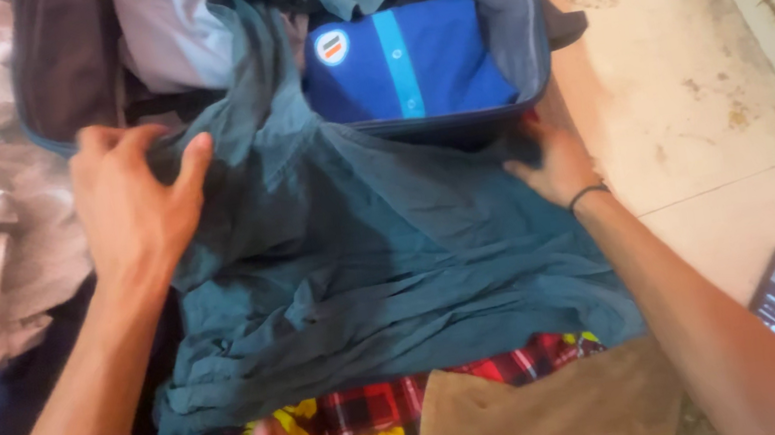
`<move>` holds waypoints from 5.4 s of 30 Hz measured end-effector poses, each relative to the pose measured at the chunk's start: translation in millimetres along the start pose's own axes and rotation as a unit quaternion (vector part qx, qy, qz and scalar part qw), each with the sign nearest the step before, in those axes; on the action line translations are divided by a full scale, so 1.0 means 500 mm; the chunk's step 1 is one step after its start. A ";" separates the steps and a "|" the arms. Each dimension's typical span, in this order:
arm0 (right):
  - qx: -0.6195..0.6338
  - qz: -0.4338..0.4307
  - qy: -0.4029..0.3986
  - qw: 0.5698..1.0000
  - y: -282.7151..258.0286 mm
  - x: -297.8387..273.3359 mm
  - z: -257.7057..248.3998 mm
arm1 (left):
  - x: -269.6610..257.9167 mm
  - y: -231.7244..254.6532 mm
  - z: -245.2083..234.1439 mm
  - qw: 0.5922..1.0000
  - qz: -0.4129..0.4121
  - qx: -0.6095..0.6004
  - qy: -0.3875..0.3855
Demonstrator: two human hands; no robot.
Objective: The person folds a teal shirt by bringing the sleeves and sides toward the center and then places it into a suitcase already containing other items of clothing.
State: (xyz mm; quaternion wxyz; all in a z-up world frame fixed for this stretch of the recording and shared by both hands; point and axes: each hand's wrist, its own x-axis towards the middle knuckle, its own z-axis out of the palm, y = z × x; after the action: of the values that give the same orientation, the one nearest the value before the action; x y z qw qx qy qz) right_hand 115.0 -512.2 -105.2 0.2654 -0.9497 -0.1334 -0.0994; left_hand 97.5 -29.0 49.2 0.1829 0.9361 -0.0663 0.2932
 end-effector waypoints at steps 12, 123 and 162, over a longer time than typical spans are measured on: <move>-0.245 0.039 -0.351 0.903 -0.198 -0.118 -0.214 | -0.152 -0.113 -0.105 0.873 -0.178 -0.314 -0.329; -0.032 0.152 -0.207 0.966 -0.219 -0.065 -0.054 | -0.139 0.009 0.100 0.901 0.008 -0.005 -0.433; -0.183 0.381 -0.103 0.900 -0.010 -0.116 -0.135 | -0.207 0.111 0.087 0.900 0.192 0.025 -0.391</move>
State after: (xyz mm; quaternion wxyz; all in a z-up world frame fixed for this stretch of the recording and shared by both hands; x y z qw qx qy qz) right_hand 50.7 -555.3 -61.1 0.0898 -0.9647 0.2325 0.0852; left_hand 22.8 -95.1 -26.6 0.0594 0.9487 -0.3035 -0.0660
